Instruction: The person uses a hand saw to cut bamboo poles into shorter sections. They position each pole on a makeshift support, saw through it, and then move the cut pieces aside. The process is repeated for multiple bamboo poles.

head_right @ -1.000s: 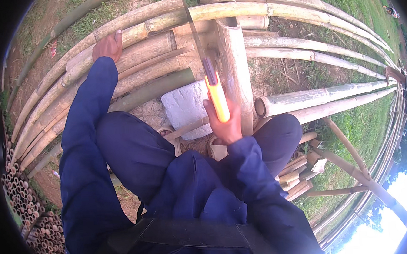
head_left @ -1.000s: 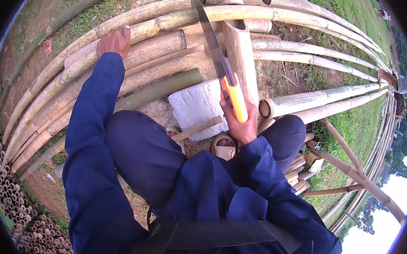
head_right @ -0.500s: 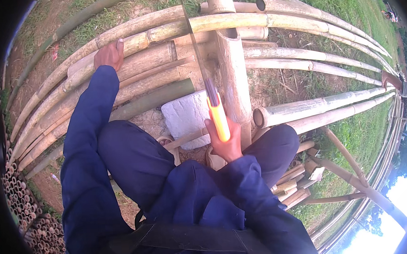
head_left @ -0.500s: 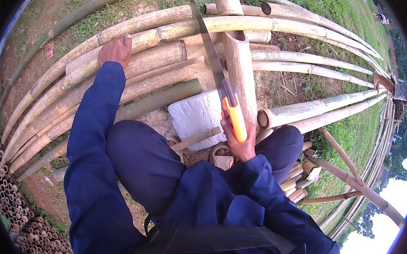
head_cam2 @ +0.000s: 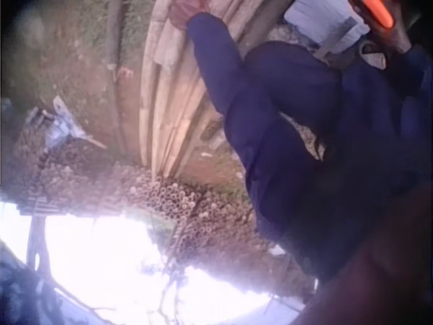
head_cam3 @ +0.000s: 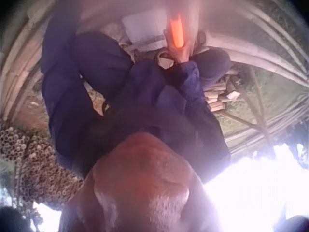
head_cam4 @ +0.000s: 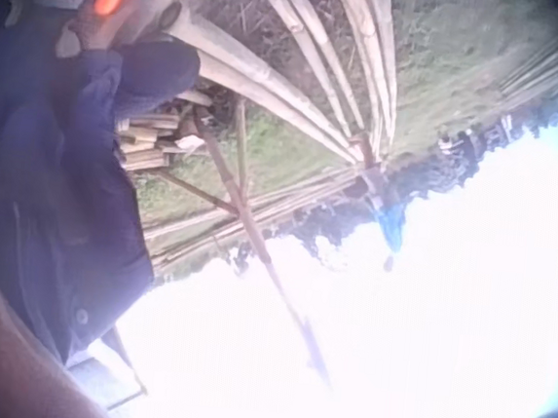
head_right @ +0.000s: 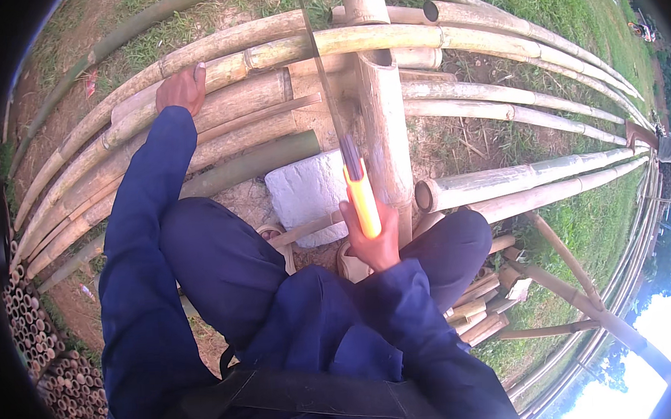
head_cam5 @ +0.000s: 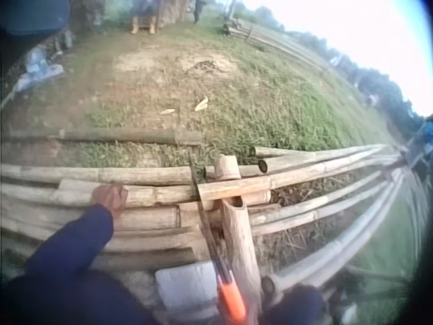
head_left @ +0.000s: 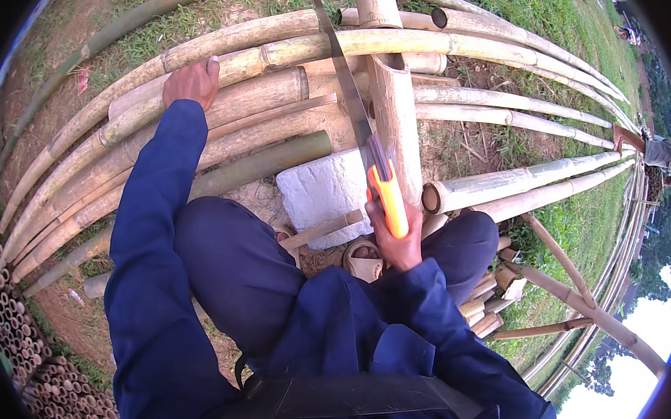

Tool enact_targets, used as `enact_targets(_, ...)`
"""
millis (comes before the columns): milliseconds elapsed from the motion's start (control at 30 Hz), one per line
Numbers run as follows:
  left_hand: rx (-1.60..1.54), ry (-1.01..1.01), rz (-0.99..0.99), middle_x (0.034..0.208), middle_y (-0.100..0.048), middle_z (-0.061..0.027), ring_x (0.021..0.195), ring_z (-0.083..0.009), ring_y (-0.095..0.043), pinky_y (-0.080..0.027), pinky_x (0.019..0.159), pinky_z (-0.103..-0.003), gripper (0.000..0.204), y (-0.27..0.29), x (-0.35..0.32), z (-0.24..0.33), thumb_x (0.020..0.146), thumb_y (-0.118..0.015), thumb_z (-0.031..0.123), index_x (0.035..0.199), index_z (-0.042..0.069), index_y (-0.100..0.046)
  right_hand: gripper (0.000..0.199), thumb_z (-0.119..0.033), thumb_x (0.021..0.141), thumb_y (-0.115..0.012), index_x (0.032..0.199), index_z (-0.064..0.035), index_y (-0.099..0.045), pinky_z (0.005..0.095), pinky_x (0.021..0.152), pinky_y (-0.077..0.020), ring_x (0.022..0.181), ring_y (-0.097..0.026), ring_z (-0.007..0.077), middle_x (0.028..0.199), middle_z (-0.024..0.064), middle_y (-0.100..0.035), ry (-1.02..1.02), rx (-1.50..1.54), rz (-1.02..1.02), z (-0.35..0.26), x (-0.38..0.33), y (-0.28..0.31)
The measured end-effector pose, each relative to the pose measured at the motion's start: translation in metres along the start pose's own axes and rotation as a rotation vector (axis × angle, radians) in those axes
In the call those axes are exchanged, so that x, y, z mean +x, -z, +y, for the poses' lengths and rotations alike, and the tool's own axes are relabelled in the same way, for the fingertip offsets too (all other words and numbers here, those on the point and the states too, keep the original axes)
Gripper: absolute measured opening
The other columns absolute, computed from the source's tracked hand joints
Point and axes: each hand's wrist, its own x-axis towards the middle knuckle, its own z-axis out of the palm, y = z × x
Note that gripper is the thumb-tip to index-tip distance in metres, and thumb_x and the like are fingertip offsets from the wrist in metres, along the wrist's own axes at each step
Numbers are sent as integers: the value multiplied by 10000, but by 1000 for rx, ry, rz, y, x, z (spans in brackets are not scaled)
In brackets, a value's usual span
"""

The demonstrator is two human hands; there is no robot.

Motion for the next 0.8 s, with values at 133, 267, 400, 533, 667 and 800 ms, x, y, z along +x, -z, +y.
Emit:
enact_targets(133, -34, -60, 10, 1064, -747, -213, 1008, -407, -711, -541, 920, -527, 536, 1, 1, 3, 1072, -335, 474, 1202, 144, -736, 215, -157, 948, -751, 895, 32, -662, 300, 554, -420, 603, -466, 79, 645, 0, -561, 130, 99, 2, -9, 111, -42)
enact_targets(267, -51, -48, 57, 1050, -748, -215, 994, -407, -712, -540, 912, -532, 535, -10, 0, -14, 1069, -332, 465, 1185, 143, -743, 181, -137, 946, -762, 975, 32, -703, 277, 580, -467, 637, -542, 68, 750, 0, -644, -3, 135, -31, -1, 27, -12)
enact_targets(400, -36, -14, 14, 1044, -748, -215, 989, -404, -714, -541, 913, -532, 536, -11, -5, -8, 1069, -327, 464, 1160, 148, -750, 276, -77, 932, -741, 1171, 58, -709, 273, 738, -545, 768, -660, 90, 855, 61, -718, -103, -36, -49, -2, -90, 36)
enact_targets(533, -45, -33, 47, 1029, -751, -210, 978, -402, -718, -544, 912, -529, 543, -11, -1, -1, 1073, -322, 465, 1135, 141, -752, 200, -129, 934, -750, 998, 54, -702, 306, 630, -489, 671, -579, 96, 733, 50, -660, 44, 13, -13, -5, 42, -5)
enact_targets(667, -75, -71, 44, 991, -755, -208, 934, -410, -723, -554, 891, -529, 560, -7, 2, 0, 1076, -317, 478, 1114, 134, -758, 274, -177, 909, -776, 825, 50, -648, 339, 584, -457, 605, -516, 112, 636, 53, -602, 119, 22, -31, -37, 136, -48)
enact_targets(800, -67, -38, 47, 930, -756, -211, 873, -406, -730, -569, 851, -521, 573, -3, -7, -11, 1070, -332, 477, 1049, 102, -766, 148, -93, 970, -707, 1017, 47, -689, 289, 650, -492, 685, -572, 98, 781, 39, -651, -99, 72, -85, -2, 29, -9)
